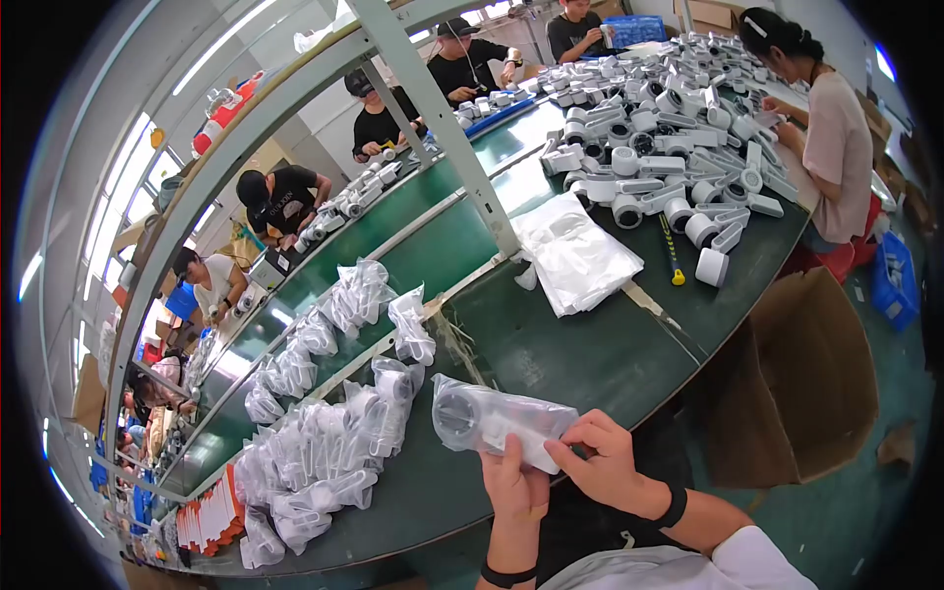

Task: Bagging and boxing electronic components on an assembly line.

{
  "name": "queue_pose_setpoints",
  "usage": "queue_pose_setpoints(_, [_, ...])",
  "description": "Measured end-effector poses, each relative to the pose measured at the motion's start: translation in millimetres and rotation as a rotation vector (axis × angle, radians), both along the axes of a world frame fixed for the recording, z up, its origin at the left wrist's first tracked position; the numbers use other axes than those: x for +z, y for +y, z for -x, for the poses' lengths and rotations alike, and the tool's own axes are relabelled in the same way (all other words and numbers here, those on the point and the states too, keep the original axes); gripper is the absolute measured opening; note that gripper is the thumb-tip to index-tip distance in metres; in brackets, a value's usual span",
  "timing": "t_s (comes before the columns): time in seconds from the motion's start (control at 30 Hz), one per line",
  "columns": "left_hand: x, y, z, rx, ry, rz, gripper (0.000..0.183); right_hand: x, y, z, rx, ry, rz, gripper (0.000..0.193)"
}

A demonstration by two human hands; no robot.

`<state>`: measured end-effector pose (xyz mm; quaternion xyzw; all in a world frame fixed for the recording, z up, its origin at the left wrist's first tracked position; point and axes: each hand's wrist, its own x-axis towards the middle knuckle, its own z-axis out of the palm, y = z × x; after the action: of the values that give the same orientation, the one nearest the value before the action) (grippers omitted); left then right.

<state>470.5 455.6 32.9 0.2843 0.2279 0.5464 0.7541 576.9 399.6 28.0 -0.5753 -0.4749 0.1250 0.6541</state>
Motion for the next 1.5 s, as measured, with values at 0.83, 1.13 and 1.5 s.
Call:
queue_pose_setpoints(0.83, [0.8,2.8,1.3,0.082,0.040,-0.009,0.049,19.1,4.6,-0.4,0.216,0.427,0.145,0.012])
queue_pose_setpoints(1.13, [0.4,1.4,-0.3,0.057,0.015,0.010,0.048,0.5,4.3,3.6,0.325,0.488,0.000,0.006])
queue_pose_setpoints(1.5, [8.7,4.4,5.4,0.004,0.090,0.083,0.042,8.9,-11.8,-0.4,0.452,0.531,0.081,0.009])
